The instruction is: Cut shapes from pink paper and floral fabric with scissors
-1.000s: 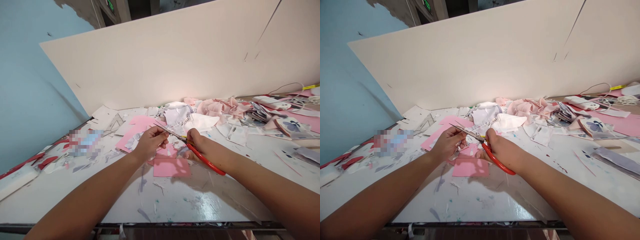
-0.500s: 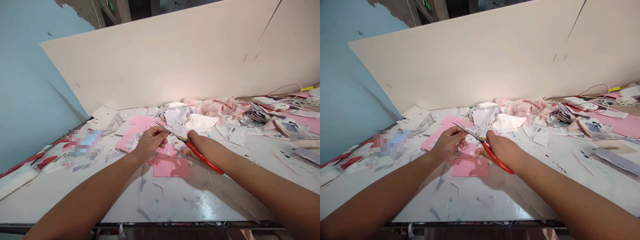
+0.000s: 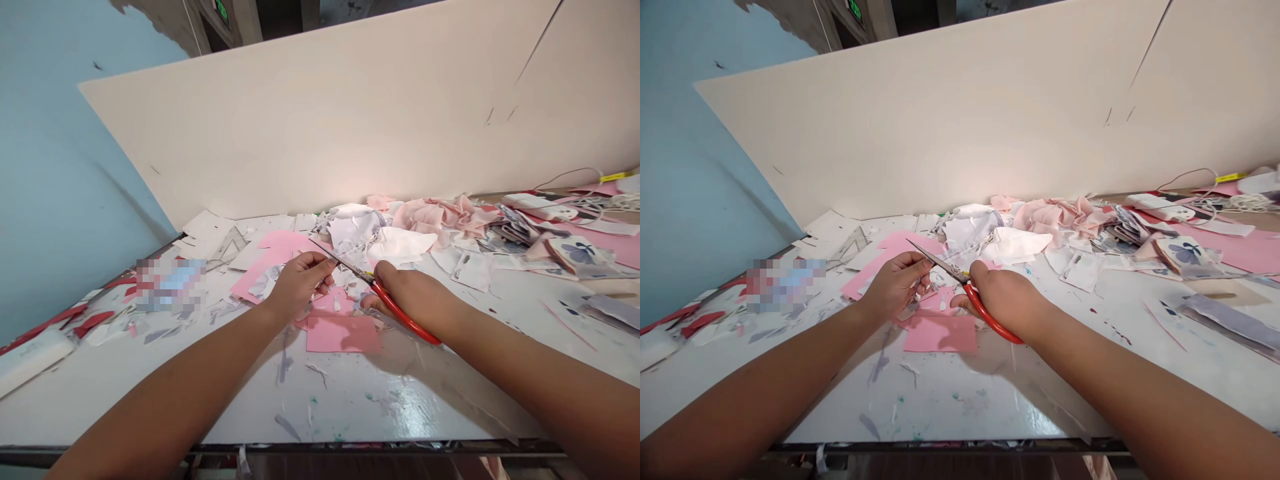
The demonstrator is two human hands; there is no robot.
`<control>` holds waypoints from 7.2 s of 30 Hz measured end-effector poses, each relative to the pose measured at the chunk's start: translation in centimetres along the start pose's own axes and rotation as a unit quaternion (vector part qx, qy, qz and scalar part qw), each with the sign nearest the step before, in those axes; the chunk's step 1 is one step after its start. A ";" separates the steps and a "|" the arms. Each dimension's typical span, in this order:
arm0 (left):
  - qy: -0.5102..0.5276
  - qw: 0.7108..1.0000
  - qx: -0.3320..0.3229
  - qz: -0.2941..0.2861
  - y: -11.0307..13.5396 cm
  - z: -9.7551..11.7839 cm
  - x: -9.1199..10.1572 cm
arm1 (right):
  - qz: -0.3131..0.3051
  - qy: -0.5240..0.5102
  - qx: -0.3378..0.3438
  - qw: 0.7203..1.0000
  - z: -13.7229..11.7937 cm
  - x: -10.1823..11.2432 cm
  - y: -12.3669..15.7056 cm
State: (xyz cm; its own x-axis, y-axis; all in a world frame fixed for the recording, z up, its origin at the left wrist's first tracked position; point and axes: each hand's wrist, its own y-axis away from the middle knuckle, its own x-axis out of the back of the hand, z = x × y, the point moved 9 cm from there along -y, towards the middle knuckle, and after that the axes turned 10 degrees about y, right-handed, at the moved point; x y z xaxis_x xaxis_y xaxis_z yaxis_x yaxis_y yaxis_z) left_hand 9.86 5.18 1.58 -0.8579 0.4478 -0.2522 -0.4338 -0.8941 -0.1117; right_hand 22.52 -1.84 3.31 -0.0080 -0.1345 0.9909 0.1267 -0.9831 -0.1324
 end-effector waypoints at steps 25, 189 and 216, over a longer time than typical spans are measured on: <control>0.105 0.976 0.153 -0.113 1.2 -2.3 -2.1 | -0.058 -0.059 -0.178 0.980 6.5 -4.2 -1.7; 0.087 0.995 -0.020 0.039 0.5 0.8 0.1 | -0.046 -0.176 0.043 0.982 -1.0 -0.1 0.6; 0.107 0.992 -0.029 0.057 0.4 1.1 0.3 | -0.034 -0.181 0.038 0.982 -0.9 0.0 0.8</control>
State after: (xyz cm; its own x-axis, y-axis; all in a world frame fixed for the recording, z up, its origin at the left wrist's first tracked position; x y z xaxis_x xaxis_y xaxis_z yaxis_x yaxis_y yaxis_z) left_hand 9.15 5.01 2.51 -0.8193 0.3359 -0.4647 -0.3158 -0.9408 -0.1234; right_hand 21.73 -2.74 3.23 0.3323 -0.0028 0.9432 0.2115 -0.9743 -0.0774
